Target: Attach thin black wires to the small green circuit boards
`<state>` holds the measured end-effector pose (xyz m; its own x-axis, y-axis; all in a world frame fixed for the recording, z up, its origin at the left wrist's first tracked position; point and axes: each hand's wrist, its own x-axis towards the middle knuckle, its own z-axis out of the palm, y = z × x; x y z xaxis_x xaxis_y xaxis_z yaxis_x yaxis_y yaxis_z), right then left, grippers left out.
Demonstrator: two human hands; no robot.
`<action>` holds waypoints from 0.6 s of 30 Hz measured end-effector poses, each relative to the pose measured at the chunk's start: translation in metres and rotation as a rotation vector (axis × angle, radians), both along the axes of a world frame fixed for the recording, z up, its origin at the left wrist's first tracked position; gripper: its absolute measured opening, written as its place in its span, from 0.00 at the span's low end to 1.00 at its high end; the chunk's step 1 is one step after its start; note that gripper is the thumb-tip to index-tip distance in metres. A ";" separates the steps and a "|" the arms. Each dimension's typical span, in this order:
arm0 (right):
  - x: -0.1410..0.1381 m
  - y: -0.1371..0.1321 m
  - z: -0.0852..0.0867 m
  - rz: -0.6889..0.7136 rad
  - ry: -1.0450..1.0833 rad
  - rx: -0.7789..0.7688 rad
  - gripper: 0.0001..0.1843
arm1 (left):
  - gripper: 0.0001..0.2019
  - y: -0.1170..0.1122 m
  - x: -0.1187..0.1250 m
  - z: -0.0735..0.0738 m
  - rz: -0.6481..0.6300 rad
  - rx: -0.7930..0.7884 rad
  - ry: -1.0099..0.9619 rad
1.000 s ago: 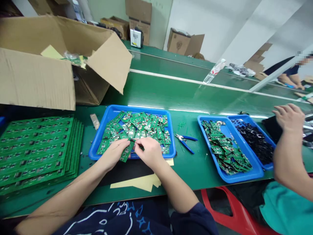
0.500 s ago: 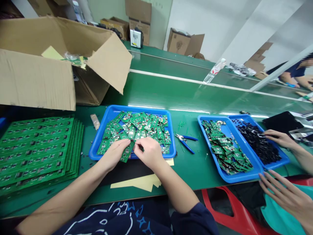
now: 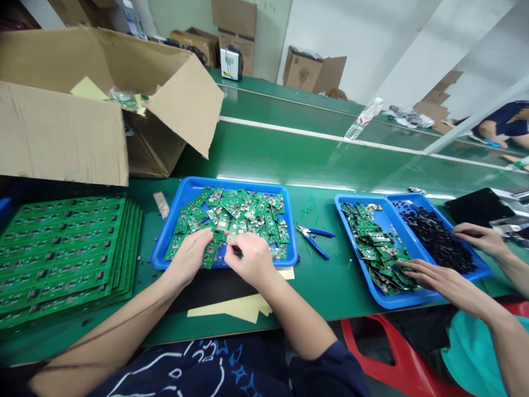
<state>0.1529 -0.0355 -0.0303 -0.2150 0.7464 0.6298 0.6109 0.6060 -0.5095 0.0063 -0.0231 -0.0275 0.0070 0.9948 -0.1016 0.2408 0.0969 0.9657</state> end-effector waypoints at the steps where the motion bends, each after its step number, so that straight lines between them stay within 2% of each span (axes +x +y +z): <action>1: 0.000 0.000 0.000 -0.003 0.016 -0.002 0.09 | 0.13 0.000 0.000 -0.001 -0.006 0.001 0.007; 7: 0.002 0.001 -0.003 -0.019 0.033 -0.034 0.08 | 0.13 -0.002 0.001 -0.005 -0.066 -0.010 0.035; 18: 0.002 0.001 -0.004 -0.009 0.029 -0.048 0.09 | 0.14 -0.002 0.000 -0.002 -0.140 -0.022 -0.013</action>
<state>0.1544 -0.0349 -0.0339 -0.1901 0.7776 0.5993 0.6010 0.5749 -0.5552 0.0064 -0.0251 -0.0291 0.1474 0.9814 -0.1228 0.2413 0.0848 0.9667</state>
